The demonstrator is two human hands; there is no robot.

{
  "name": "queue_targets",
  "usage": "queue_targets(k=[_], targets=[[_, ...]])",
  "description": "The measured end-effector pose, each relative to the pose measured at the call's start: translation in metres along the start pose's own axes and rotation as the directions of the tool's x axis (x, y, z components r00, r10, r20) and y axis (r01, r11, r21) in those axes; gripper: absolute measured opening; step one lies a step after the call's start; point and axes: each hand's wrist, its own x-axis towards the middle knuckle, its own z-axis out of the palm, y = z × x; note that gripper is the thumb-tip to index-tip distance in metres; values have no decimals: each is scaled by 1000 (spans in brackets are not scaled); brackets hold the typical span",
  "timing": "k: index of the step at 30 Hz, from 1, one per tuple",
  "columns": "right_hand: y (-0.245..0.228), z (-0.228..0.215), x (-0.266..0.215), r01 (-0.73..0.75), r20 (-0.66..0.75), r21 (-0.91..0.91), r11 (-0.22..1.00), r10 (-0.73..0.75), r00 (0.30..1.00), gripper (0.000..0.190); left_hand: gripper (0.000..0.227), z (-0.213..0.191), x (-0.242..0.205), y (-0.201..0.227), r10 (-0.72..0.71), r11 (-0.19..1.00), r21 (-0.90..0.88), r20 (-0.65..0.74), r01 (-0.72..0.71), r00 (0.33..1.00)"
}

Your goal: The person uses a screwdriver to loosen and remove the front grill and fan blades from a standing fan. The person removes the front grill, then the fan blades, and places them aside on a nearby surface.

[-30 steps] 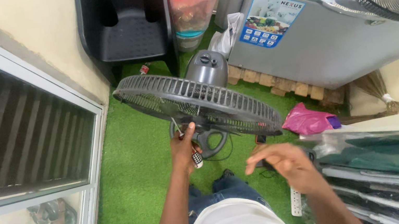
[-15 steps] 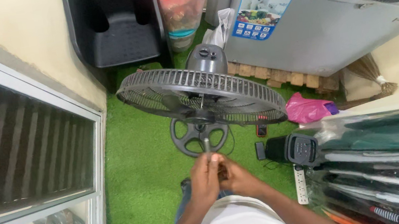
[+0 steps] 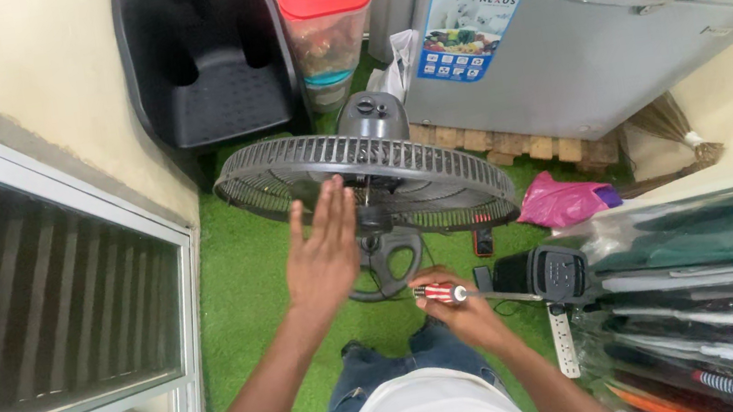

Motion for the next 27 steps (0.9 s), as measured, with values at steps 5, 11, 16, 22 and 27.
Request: queue_targets(k=[5,11,16,22,27], targets=[[-2,8,-17,73,84,-61,995,-68,994,22,66,138,-45,-41,147,972,-214,881,101,450],[-4,11,-29,-155,142,-30,988,157,977,23,59,202,-149,37,2,316,-604,772,732,636],[-19,-1,-25,213,222,-207,955,-166,961,23,46,178,-135,57,-132,-355,-672,725,650,676],[-27,-5,-27,48,-13,-50,998,-48,999,35,38,152,-101,45,-311,-519,-701,688,490,655],[-47,-40,-59,-148,-189,-277,950,97,977,20,30,150,-94,38,-550,-297,-880,476,372,687]])
